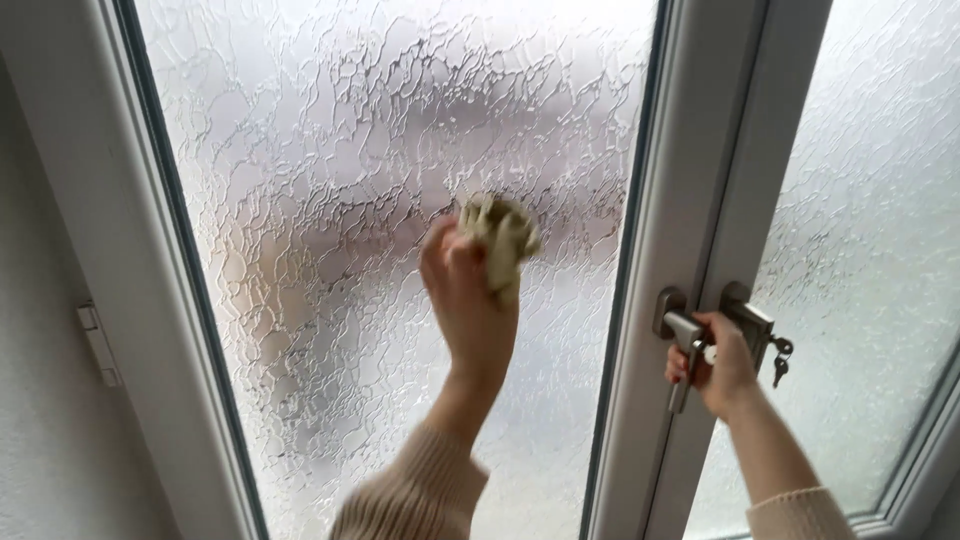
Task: The person wipes a frosted glass window and its white frame with a cloth. They move the cloth across the glass surface and along the frame edges, including the area around the handle, repeatedly rubbing the same sections throughout the clip.
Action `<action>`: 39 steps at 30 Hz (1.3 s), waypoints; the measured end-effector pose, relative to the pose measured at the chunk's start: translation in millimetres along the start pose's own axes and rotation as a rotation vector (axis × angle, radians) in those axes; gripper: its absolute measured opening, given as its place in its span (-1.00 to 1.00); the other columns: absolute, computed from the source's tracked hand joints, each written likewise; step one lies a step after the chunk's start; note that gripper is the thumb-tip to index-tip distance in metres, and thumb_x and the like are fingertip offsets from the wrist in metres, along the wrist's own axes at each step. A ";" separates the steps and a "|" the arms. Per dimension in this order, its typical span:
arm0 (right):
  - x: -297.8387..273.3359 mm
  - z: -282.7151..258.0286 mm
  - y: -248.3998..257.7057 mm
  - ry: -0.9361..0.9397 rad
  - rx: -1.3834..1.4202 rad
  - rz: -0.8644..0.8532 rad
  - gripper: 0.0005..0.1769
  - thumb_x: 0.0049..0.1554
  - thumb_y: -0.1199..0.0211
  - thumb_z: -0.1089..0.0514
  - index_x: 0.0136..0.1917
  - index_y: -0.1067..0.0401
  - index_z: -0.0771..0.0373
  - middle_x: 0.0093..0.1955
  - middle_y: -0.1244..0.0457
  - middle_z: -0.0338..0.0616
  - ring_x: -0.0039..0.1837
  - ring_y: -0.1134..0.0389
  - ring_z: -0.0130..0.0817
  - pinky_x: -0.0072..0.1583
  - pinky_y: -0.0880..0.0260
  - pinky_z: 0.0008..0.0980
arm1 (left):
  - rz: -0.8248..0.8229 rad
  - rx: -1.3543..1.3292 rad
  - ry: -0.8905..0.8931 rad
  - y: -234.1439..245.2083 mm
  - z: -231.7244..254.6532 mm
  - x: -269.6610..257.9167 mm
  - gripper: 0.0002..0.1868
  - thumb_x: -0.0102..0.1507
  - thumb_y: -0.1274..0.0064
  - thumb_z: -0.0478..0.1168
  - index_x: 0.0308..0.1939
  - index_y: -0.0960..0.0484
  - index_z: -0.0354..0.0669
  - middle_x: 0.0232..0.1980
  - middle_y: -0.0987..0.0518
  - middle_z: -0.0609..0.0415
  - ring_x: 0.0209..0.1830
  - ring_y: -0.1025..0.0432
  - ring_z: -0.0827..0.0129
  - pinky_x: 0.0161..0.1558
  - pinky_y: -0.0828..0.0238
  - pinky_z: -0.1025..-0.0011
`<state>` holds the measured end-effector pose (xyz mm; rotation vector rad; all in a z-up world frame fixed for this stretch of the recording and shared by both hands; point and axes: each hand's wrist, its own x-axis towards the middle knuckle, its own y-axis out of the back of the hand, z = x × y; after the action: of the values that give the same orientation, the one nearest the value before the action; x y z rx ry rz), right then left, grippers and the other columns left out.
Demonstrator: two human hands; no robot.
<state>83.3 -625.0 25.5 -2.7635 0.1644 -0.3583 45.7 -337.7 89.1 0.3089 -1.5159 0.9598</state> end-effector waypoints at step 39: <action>7.6 42.7 1.6 0.170 0.213 -0.035 -0.83 0.28 0.32 0.08 -0.08 -0.01 0.17 -0.55 0.17 -0.15 -0.46 0.27 -0.37 -0.35 0.27 -0.30 | -0.482 0.528 -0.449 -181.3 16.5 19.2 0.22 -0.01 -0.44 0.14 0.60 -0.13 -0.11 0.65 -0.10 0.03 0.03 -0.36 0.20 0.03 -0.31 0.26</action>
<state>101.9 -613.9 -12.2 -2.5281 0.1130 -0.5855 154.6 -455.0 177.8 1.2787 -1.4526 0.9168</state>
